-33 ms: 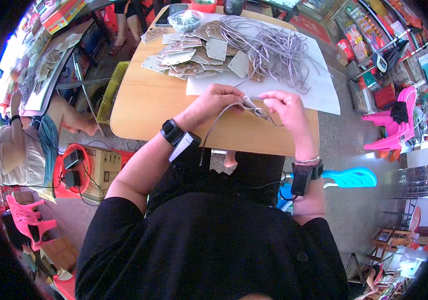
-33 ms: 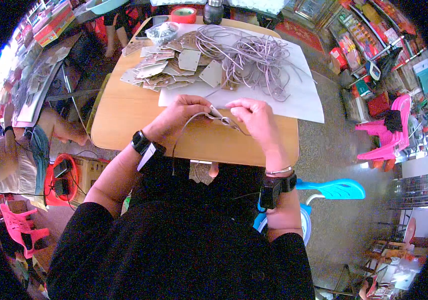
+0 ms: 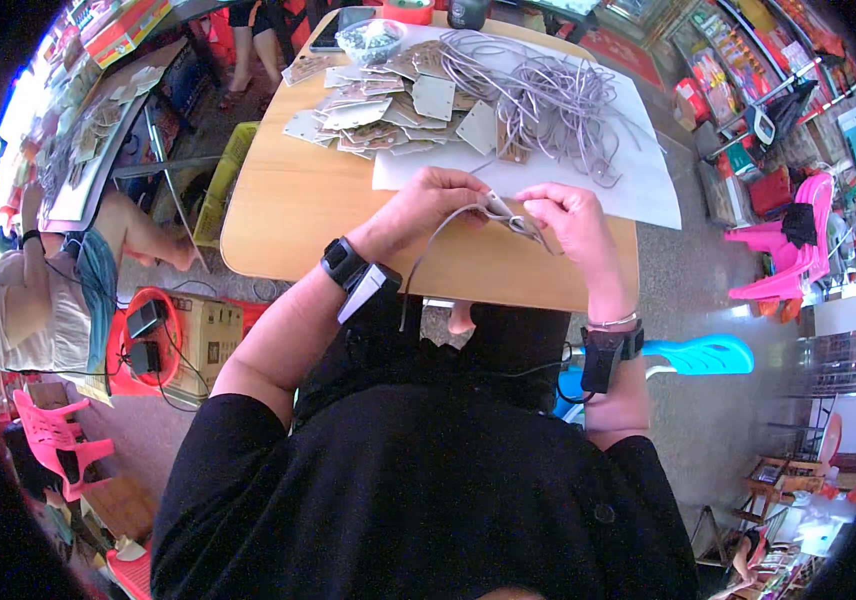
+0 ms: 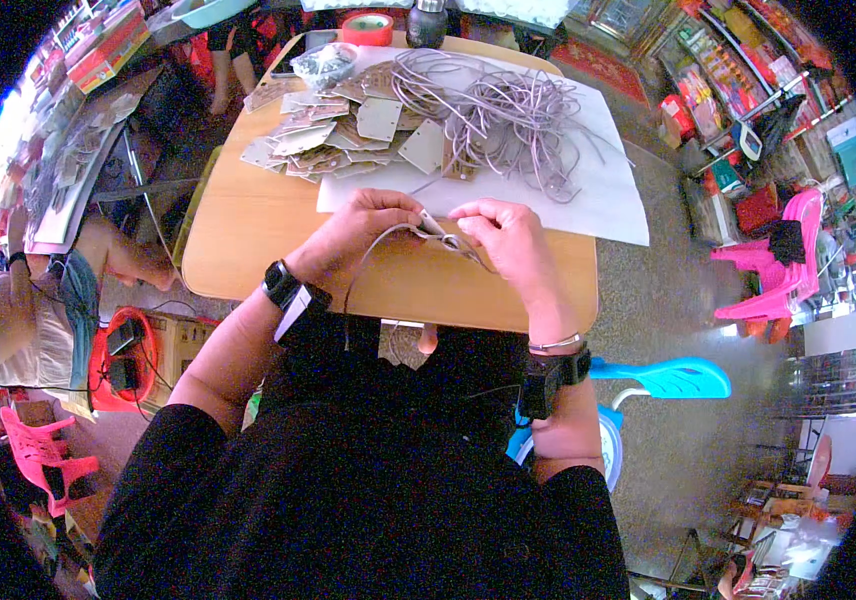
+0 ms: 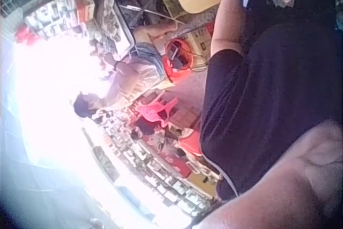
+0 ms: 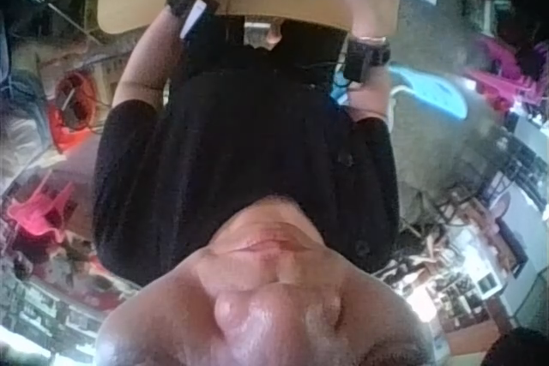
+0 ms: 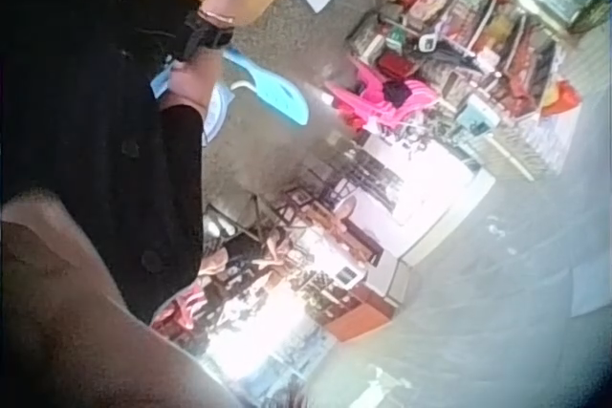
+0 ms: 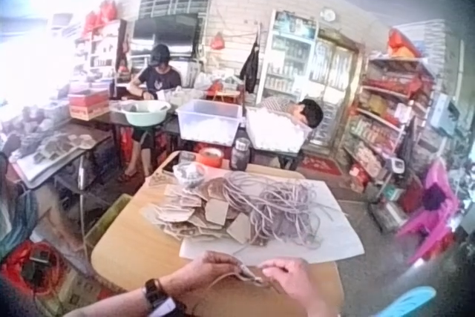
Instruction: Thread elastic cords through holes in manufacturing tags and loop them together.
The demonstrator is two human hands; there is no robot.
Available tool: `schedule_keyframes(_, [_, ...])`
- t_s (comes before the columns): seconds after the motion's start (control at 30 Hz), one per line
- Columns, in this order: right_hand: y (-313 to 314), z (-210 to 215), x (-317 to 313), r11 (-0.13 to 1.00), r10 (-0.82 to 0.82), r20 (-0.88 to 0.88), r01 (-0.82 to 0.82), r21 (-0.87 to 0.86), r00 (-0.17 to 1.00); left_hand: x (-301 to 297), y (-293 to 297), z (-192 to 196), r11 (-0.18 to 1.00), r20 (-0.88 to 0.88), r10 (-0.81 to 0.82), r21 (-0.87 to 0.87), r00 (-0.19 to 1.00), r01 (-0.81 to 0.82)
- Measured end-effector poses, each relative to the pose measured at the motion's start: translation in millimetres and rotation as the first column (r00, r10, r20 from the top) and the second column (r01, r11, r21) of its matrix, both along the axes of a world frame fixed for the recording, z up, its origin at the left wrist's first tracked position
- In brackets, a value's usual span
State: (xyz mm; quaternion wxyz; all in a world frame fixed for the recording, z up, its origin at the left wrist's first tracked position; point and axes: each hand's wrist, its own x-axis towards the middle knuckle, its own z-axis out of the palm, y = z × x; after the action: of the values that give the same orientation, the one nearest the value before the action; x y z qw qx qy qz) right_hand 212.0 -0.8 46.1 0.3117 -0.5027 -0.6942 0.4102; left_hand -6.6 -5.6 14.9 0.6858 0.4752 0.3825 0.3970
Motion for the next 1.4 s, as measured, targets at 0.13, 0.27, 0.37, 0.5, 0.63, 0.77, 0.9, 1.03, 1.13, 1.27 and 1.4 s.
schedule_keyframes(0.13, [-1, -7, -6, 0.996, 0.054, -0.059, -0.049, 0.076, 0.997, -2, 1, -4, 1.0, 0.039, -0.024, -0.007, 0.999, 0.024])
schedule_keyframes(0.27, [-1, -3, -9, 0.978, 0.092, 0.015, -0.093, 0.187, 0.996, -2, 0, 0, 0.999, -0.01, -0.043, 0.017, 0.999, 0.043])
schedule_keyframes(0.37, [-3, 1, -13, 0.945, 0.094, 0.093, -0.118, 0.306, 0.991, -2, 1, -3, 0.998, -0.018, -0.05, 0.027, 0.999, 0.051])
schedule_keyframes(0.5, [-8, 0, -20, 0.995, 0.046, -0.046, -0.042, 0.089, 0.998, -2, 3, -5, 0.997, -0.046, -0.059, 0.053, 0.997, 0.062])
schedule_keyframes(0.63, [-6, -3, -18, 0.976, 0.079, -0.026, -0.072, 0.204, 0.997, -2, 2, -3, 0.998, -0.018, -0.067, 0.01, 0.998, 0.067])
schedule_keyframes(0.77, [-6, -8, -18, 0.98, 0.092, -0.103, -0.072, 0.185, 0.99, -1, 2, -3, 0.997, -0.045, -0.071, 0.028, 0.996, 0.073])
schedule_keyframes(0.9, [-8, -1, -22, 0.996, 0.045, -0.197, -0.059, -0.063, 0.979, -3, 2, -3, 0.996, -0.071, -0.085, 0.026, 0.994, 0.087])
schedule_keyframes(1.03, [-4, -10, -19, 0.997, 0.073, -0.222, -0.077, -0.008, 0.972, -2, 3, -6, 0.996, -0.057, -0.087, 0.03, 0.995, 0.089])
schedule_keyframes(1.13, [-2, -14, -17, 0.995, 0.052, -0.131, -0.04, 0.094, 0.99, -1, 3, -6, 0.995, -0.02, -0.092, 0.02, 0.996, 0.093])
schedule_keyframes(1.27, [-3, -8, -19, 0.986, 0.092, -0.047, -0.085, 0.146, 0.995, -1, 4, -9, 0.996, -0.016, -0.087, 0.003, 0.996, 0.087])
schedule_keyframes(1.4, [-5, -6, -22, 0.981, 0.101, 0.019, -0.103, 0.162, 0.995, -1, 1, -4, 0.996, -0.046, -0.092, -0.012, 0.995, 0.091])
